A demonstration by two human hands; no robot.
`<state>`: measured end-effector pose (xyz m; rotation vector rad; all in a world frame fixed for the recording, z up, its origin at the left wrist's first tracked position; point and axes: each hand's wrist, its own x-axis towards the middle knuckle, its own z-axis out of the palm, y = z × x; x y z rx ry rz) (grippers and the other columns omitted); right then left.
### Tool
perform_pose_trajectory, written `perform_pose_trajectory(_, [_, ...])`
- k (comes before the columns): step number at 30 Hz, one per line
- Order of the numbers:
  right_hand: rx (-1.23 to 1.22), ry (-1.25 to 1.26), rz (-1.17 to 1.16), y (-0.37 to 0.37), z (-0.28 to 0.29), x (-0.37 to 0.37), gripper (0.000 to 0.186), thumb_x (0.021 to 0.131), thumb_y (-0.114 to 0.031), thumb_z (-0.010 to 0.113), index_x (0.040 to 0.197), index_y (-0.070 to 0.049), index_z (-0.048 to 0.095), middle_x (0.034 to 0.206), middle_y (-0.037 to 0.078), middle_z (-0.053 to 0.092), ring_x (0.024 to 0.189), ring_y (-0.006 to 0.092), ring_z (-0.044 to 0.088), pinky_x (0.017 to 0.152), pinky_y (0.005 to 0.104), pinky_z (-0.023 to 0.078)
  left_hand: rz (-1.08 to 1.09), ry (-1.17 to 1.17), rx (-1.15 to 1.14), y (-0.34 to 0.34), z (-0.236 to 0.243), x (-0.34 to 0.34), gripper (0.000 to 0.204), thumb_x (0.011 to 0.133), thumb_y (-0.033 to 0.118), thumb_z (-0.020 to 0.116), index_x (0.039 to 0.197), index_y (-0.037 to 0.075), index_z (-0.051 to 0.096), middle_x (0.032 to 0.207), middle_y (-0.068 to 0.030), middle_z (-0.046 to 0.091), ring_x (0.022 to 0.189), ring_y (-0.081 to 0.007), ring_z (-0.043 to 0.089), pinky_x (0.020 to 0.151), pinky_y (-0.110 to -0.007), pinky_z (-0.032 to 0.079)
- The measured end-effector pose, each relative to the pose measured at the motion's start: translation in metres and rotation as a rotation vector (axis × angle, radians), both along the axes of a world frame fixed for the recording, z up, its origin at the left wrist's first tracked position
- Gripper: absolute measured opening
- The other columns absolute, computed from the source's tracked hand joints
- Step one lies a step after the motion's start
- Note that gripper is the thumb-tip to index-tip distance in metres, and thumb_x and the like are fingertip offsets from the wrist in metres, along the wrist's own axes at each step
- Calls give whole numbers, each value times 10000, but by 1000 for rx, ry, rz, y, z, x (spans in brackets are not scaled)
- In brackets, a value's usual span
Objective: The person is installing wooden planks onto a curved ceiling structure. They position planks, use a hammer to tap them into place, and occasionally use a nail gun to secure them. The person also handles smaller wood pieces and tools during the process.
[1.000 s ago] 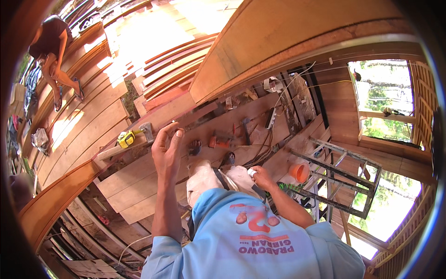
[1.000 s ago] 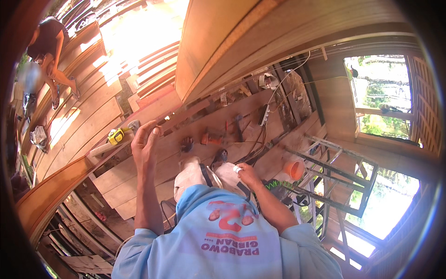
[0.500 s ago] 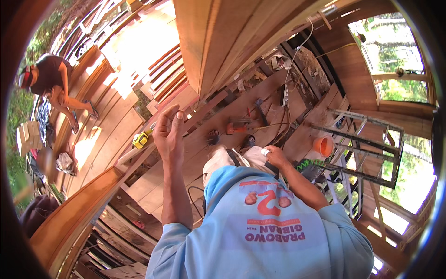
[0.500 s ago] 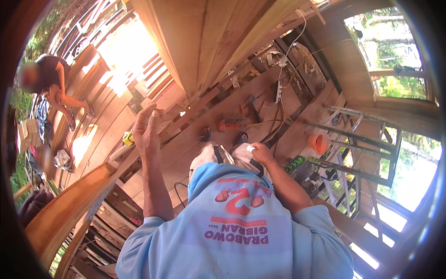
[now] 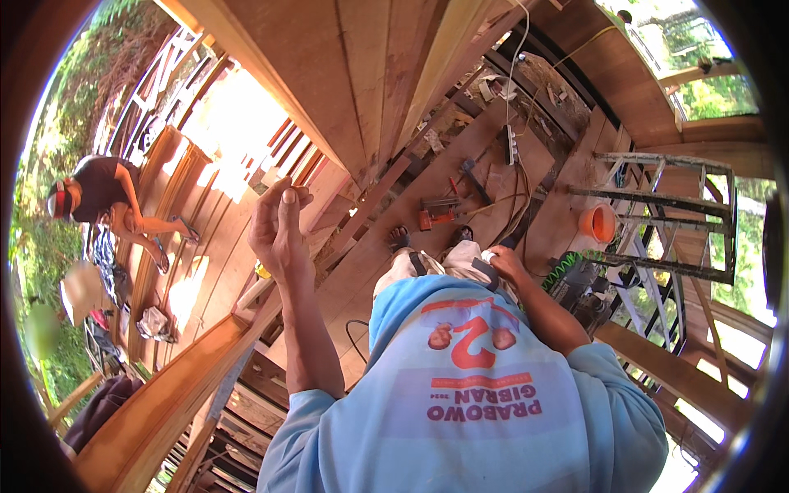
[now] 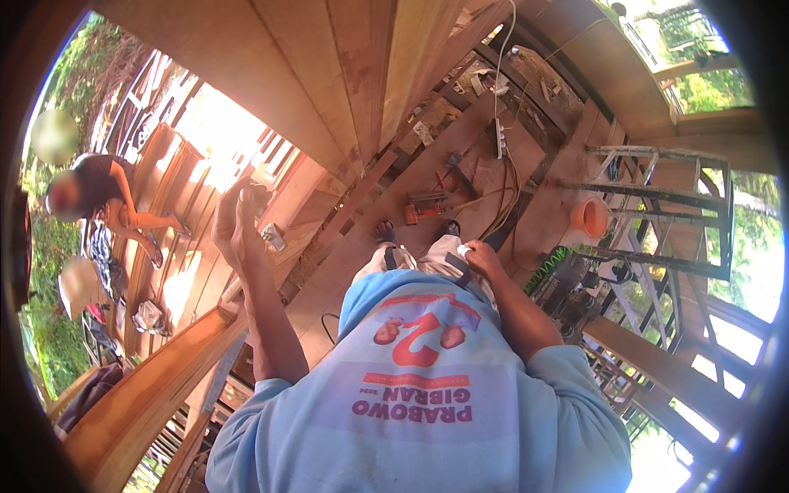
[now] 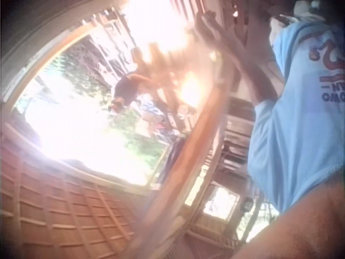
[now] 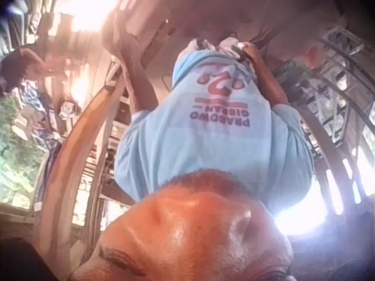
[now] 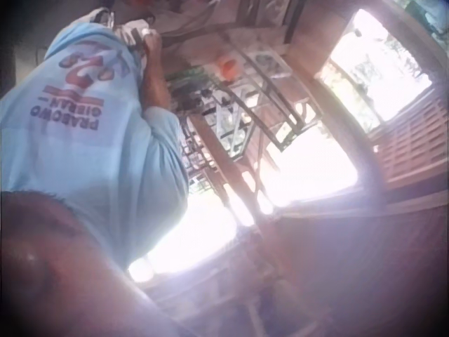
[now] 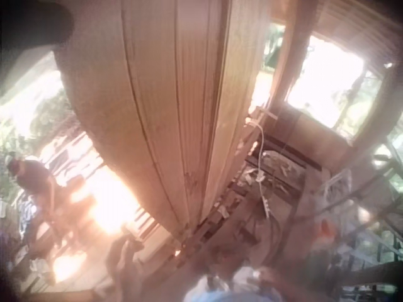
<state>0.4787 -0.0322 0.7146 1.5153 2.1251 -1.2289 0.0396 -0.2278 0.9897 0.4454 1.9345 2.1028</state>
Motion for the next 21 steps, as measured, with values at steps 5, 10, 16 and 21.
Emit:
perform_pose_trajectory(5, [-135,-13,-270,-3,29,-14,370,873,-283,624,1144,-53,728,885,190,726,799,271,721,763,373,548,-11,84,41,11,21,3,219,994,121,642,1120,-51,692,903,-134,719,852,-196,698,829,-346,584])
perform_pose_trajectory(10, [-114,77,-433,-8,33,6,330,870,-183,603,1126,-6,712,898,138,709,735,201,677,697,353,527,54,573,162,4,67,-14,199,980,114,626,1085,-44,685,937,-156,711,850,-212,686,800,-354,572])
perform_pose_trajectory(16, [-32,52,-314,-14,24,34,257,908,-219,628,1025,-21,742,831,100,694,708,182,650,657,354,511,-201,1165,502,3,162,0,267,983,154,614,1132,-62,660,1015,-191,693,903,-240,678,845,-375,555])
perform_pose_trajectory(21, [-169,41,-530,-16,34,27,277,920,-257,649,1031,-20,742,768,59,682,681,151,630,616,332,483,-330,1319,536,15,187,5,326,984,187,605,1171,-78,639,1080,-219,678,947,-262,670,882,-392,541])
